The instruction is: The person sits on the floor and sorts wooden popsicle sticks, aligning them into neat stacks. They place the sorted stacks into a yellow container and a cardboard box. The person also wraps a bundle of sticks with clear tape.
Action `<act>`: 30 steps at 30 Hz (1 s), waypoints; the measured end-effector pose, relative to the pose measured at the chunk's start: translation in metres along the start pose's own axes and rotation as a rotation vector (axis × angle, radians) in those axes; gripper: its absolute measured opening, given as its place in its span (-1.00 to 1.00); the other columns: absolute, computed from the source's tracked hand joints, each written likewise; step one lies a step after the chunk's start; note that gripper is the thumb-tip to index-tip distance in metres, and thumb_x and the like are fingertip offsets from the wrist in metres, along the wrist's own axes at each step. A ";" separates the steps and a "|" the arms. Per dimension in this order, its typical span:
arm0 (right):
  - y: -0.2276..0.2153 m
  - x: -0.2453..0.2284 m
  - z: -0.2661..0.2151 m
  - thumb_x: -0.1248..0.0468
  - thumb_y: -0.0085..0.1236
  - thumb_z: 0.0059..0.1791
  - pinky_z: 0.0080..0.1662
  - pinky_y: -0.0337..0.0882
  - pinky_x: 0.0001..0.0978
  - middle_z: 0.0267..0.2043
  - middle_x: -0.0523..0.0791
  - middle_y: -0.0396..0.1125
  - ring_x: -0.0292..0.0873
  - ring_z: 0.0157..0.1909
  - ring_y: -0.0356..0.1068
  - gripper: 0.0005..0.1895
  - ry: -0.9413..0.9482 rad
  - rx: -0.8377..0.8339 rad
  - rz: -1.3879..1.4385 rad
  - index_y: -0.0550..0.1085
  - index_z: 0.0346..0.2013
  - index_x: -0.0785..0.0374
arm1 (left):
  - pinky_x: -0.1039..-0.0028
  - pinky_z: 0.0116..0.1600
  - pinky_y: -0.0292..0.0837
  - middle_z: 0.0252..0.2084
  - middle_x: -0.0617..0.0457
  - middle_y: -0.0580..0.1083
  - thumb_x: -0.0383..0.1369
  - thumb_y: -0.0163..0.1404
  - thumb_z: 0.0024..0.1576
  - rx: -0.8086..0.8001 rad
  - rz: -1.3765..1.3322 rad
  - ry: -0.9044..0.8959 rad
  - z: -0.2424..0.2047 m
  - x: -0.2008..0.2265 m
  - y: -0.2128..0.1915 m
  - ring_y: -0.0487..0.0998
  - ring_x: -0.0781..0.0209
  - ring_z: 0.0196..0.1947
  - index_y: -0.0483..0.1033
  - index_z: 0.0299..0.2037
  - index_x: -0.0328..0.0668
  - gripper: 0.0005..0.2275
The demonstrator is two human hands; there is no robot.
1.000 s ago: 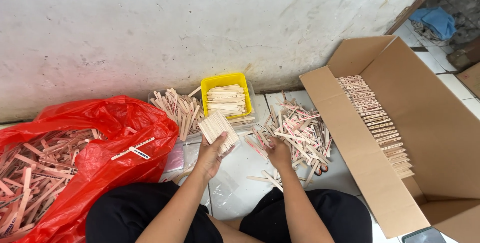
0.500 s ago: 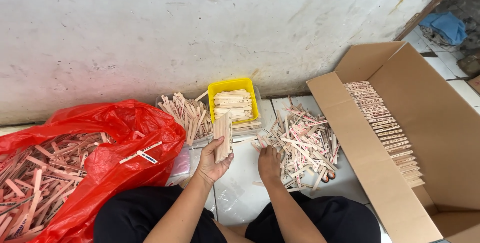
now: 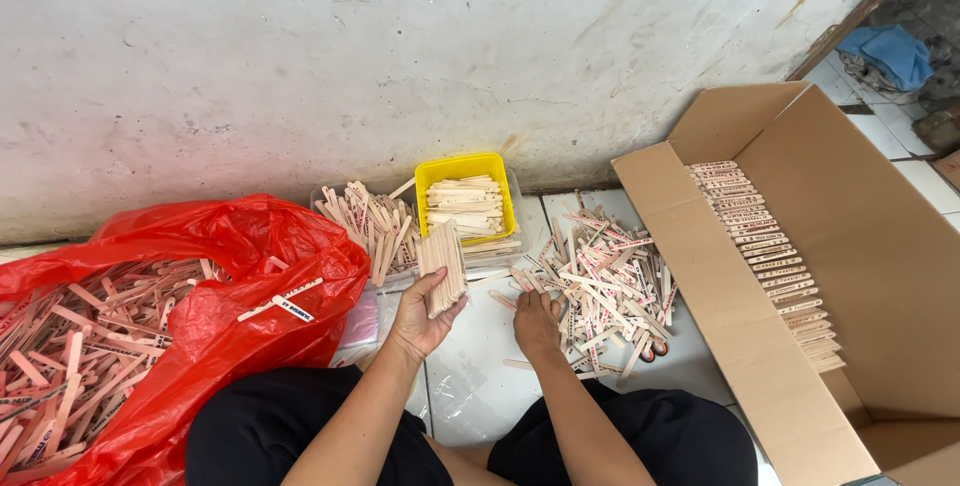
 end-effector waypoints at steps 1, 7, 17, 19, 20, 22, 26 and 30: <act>-0.007 -0.002 -0.002 0.29 -0.12 0.08 0.08 0.04 -0.19 -0.19 -0.15 0.20 -0.10 0.01 0.17 -0.89 0.000 -0.001 0.000 0.38 -0.14 0.14 | 0.30 -0.23 0.70 -0.25 -0.07 0.62 -0.38 0.17 0.03 0.001 0.000 -0.001 -0.003 0.001 0.003 0.68 0.08 -0.41 0.57 -0.05 -0.07 -0.74; -0.037 -0.010 -0.004 0.27 -0.05 0.10 0.18 0.05 -0.19 -0.18 -0.14 0.29 -0.13 0.05 0.21 -0.85 -0.006 -0.003 0.067 0.39 -0.05 0.14 | 0.30 -0.21 0.69 -0.24 -0.07 0.62 -0.39 0.17 0.04 0.024 -0.018 0.034 -0.009 0.010 0.009 0.68 0.07 -0.40 0.55 -0.05 -0.04 -0.74; -0.128 -0.013 -0.014 0.36 -0.16 0.14 -0.10 0.27 -0.27 -0.31 -0.09 0.27 -0.09 -0.27 0.27 -0.90 0.249 0.084 1.141 0.37 -0.17 0.20 | 0.28 -0.15 0.68 -0.22 -0.05 0.62 -0.38 0.19 0.03 0.052 -0.050 0.060 -0.009 0.015 0.014 0.68 0.07 -0.39 0.52 0.02 0.06 -0.67; -0.126 -0.017 -0.016 0.41 -0.24 0.15 -0.18 0.21 -0.44 -0.37 -0.18 0.26 -0.28 -0.35 0.15 -0.84 0.291 0.095 1.316 0.35 -0.21 0.17 | 0.27 -0.14 0.68 -0.21 -0.04 0.62 -0.38 0.19 0.03 0.056 -0.049 0.063 -0.009 0.014 0.014 0.68 0.08 -0.39 0.51 0.04 0.06 -0.66; -0.109 -0.014 -0.013 0.44 -0.20 0.14 -0.10 0.21 -0.44 -0.30 -0.18 0.22 -0.27 -0.26 0.17 -0.87 0.276 0.126 1.427 0.31 -0.09 0.19 | 0.28 -0.13 0.68 -0.21 -0.04 0.62 -0.38 0.19 0.03 0.056 -0.047 0.061 -0.008 0.013 0.013 0.68 0.08 -0.39 0.51 0.04 0.08 -0.65; -0.078 -0.010 -0.013 0.47 -0.16 0.13 -0.01 0.22 -0.44 -0.24 -0.18 0.18 -0.27 -0.18 0.19 -0.80 0.263 0.158 1.541 0.28 0.03 0.22 | 0.28 -0.12 0.68 -0.22 -0.04 0.62 -0.38 0.20 0.02 0.056 -0.043 0.059 -0.007 0.011 0.010 0.68 0.09 -0.38 0.51 0.04 0.09 -0.65; -0.039 -0.009 -0.017 0.51 -0.12 0.09 0.03 0.22 -0.48 -0.23 -0.23 0.14 -0.32 -0.15 0.16 -0.80 0.294 0.118 1.536 0.32 -0.03 0.24 | 0.28 -0.11 0.68 -0.21 -0.04 0.62 -0.38 0.21 0.02 0.054 -0.035 0.065 -0.007 0.012 0.009 0.68 0.08 -0.37 0.51 0.06 0.13 -0.63; -0.092 -0.019 -0.011 0.51 -0.15 0.10 -0.04 0.24 -0.43 -0.33 -0.21 0.17 -0.29 -0.23 0.20 -0.83 0.258 0.185 1.413 0.31 -0.21 0.16 | 0.26 -0.10 0.68 -0.21 -0.05 0.61 -0.38 0.21 0.02 0.053 -0.049 0.074 -0.007 0.016 0.008 0.68 0.06 -0.37 0.50 0.07 0.12 -0.61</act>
Point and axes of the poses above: each hand's wrist, its own z-axis towards the middle knuckle, its own y-axis out of the palm, x = y × z, the point moved 10 cm from there along z, towards the middle knuckle
